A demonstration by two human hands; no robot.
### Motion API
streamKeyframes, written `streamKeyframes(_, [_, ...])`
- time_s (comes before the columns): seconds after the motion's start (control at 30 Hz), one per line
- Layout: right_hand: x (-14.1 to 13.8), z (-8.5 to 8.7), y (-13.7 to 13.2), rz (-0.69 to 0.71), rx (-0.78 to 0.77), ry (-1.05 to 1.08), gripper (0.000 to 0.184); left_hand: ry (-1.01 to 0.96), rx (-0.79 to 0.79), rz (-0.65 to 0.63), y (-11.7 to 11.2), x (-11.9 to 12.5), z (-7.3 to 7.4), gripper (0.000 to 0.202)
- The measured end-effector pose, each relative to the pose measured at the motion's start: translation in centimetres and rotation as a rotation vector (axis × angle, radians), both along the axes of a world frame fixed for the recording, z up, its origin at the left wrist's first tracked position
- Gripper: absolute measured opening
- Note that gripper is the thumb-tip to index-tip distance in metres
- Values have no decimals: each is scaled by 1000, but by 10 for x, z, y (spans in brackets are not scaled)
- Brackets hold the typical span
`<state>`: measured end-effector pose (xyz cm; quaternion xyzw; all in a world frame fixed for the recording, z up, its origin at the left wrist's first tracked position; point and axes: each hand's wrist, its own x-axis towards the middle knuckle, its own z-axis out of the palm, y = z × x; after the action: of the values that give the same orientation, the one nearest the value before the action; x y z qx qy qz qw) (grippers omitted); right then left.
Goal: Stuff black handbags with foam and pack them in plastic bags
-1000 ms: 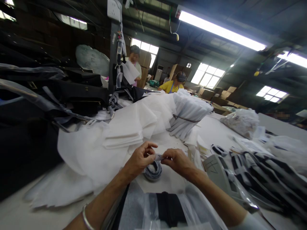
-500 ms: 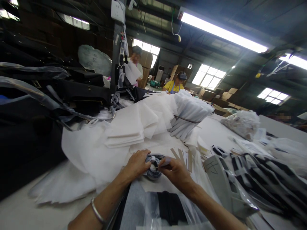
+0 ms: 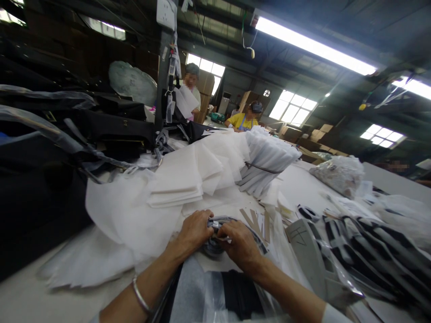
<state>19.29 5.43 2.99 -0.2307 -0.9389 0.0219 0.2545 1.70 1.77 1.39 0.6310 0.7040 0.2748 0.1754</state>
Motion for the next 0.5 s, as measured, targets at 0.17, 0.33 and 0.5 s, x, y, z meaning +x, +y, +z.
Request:
streamKeyframes(0.17, [-12,7,-1,-52,69,-194,12,5,12,-1,-3,2,5,39])
streamKeyframes(0.33, [-28,7,6,-184,-6,-277,13,-13,14,-10,-4,1,6,36])
streamKeyframes(0.5, [-23,-7,18,-64,25,-241,22,-58,24,-29,-4,-2,4,35])
